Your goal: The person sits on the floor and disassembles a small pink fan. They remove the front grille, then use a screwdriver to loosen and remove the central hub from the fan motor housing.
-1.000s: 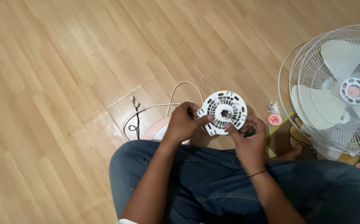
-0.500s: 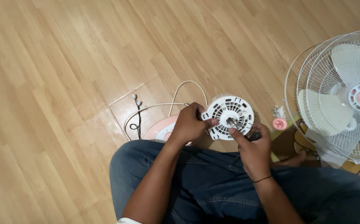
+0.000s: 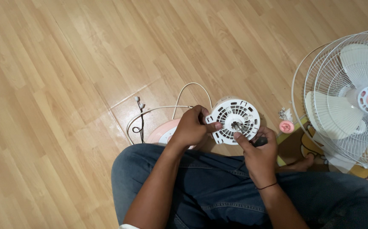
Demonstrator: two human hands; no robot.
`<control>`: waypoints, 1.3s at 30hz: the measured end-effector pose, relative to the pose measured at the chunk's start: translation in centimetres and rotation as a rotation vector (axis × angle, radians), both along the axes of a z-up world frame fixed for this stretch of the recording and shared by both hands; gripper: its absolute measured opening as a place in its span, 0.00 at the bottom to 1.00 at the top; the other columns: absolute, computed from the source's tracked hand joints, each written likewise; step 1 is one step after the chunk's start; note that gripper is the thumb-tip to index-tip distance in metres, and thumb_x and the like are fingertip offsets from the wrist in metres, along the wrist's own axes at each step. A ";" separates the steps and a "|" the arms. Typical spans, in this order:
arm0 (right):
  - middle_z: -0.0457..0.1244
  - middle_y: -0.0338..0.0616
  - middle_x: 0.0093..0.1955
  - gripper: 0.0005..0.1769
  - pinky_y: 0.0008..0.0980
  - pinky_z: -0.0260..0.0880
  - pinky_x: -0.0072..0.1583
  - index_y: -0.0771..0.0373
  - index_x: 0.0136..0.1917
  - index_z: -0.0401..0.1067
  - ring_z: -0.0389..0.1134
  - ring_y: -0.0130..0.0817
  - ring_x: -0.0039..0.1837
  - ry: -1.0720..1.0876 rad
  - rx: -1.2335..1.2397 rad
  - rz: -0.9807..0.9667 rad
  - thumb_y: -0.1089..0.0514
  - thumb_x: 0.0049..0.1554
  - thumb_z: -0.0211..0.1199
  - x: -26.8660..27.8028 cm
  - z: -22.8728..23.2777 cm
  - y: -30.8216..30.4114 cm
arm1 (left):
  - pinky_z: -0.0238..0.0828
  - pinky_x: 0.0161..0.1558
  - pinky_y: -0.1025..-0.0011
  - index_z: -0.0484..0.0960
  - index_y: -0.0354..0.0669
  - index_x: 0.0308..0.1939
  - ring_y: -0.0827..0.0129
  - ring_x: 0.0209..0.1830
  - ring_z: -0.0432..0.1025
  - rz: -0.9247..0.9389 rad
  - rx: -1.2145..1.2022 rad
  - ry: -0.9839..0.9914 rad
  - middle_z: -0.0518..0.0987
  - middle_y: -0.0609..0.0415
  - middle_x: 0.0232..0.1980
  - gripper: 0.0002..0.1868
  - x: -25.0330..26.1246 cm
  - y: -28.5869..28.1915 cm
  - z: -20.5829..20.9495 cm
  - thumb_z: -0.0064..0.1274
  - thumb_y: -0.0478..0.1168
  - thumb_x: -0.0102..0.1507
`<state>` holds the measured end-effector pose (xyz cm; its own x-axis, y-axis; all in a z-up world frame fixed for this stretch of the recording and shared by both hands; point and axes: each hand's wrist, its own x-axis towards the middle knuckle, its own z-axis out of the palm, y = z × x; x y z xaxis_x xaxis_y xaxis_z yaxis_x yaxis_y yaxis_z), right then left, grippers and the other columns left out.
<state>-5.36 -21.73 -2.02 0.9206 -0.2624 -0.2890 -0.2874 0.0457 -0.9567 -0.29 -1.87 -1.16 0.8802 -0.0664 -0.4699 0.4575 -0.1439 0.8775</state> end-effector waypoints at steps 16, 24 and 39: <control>0.66 0.42 0.48 0.24 0.22 0.70 0.48 0.69 0.56 0.62 0.67 0.24 0.47 0.008 0.056 -0.012 0.68 0.52 0.73 -0.2 -0.5 -0.2 | 0.70 0.31 0.75 0.84 0.33 0.36 0.75 0.27 0.73 -0.042 -0.141 0.120 0.80 0.54 0.28 0.10 1.7 2.6 -0.3 0.52 0.37 0.60; 0.65 0.39 0.46 0.25 0.20 0.68 0.47 0.69 0.54 0.64 0.64 0.21 0.46 -0.019 -0.073 0.008 0.65 0.50 0.76 0.0 -0.8 -0.4 | 0.77 0.35 0.74 0.87 0.32 0.41 0.72 0.31 0.78 -0.335 -0.070 -0.011 0.85 0.51 0.32 0.11 4.1 5.1 0.2 0.59 0.37 0.59; 0.62 0.35 0.43 0.23 0.18 0.64 0.46 0.67 0.53 0.65 0.60 0.18 0.43 -0.078 -0.095 0.080 0.62 0.51 0.76 0.5 -0.7 -1.1 | 0.83 0.42 0.69 0.86 0.34 0.44 0.68 0.36 0.82 -0.579 -0.194 0.266 0.87 0.49 0.39 0.12 9.3 5.6 -0.6 0.62 0.32 0.56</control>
